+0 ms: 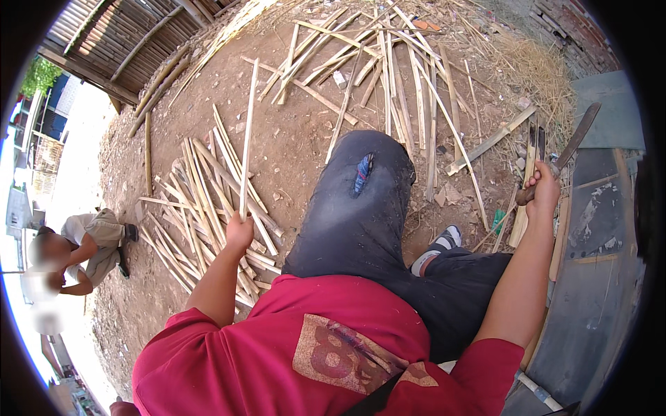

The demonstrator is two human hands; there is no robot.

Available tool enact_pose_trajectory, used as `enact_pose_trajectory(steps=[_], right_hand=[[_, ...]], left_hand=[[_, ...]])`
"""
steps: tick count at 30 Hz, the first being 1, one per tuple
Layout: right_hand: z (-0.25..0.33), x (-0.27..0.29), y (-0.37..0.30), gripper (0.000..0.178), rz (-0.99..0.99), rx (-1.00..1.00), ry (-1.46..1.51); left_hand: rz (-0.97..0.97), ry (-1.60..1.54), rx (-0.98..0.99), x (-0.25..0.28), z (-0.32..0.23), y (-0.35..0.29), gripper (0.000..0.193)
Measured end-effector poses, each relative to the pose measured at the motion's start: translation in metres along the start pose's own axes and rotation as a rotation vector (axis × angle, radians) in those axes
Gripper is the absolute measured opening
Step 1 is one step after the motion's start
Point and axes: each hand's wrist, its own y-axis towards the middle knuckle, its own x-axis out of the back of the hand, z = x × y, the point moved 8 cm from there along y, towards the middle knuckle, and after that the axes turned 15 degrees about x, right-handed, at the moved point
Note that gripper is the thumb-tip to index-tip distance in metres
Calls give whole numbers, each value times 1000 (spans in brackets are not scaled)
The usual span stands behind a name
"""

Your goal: The person uses a blade to shave a thin strip of bamboo, repeatedly sliding the tool along the length of the wood while holding it in their other hand.

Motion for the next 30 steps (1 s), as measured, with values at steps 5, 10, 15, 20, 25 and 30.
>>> enact_pose_trajectory(steps=[5, 10, 15, 20, 25, 30], right_hand=[[-3, -6, -1, 14, 49, -21, -79], [11, -14, -7, 19, 60, -11, -134], [46, -15, 6, 16, 91, 62, -106], [72, 17, 14, 19, 133, 141, -312], [38, 78, 3, 18, 49, 48, -511], [-1, 108, 3, 19, 32, -107, -500]], left_hand=[[-104, 299, 278, -6, 71, 45, 78], [-33, 485, 518, -29, 116, 70, 100], [38, 456, 289, -76, 103, 82, 85], [108, 436, 5, -129, 38, 89, 71], [375, 453, -138, -216, -55, 100, 65], [429, 476, -264, -281, -143, 103, 59]])
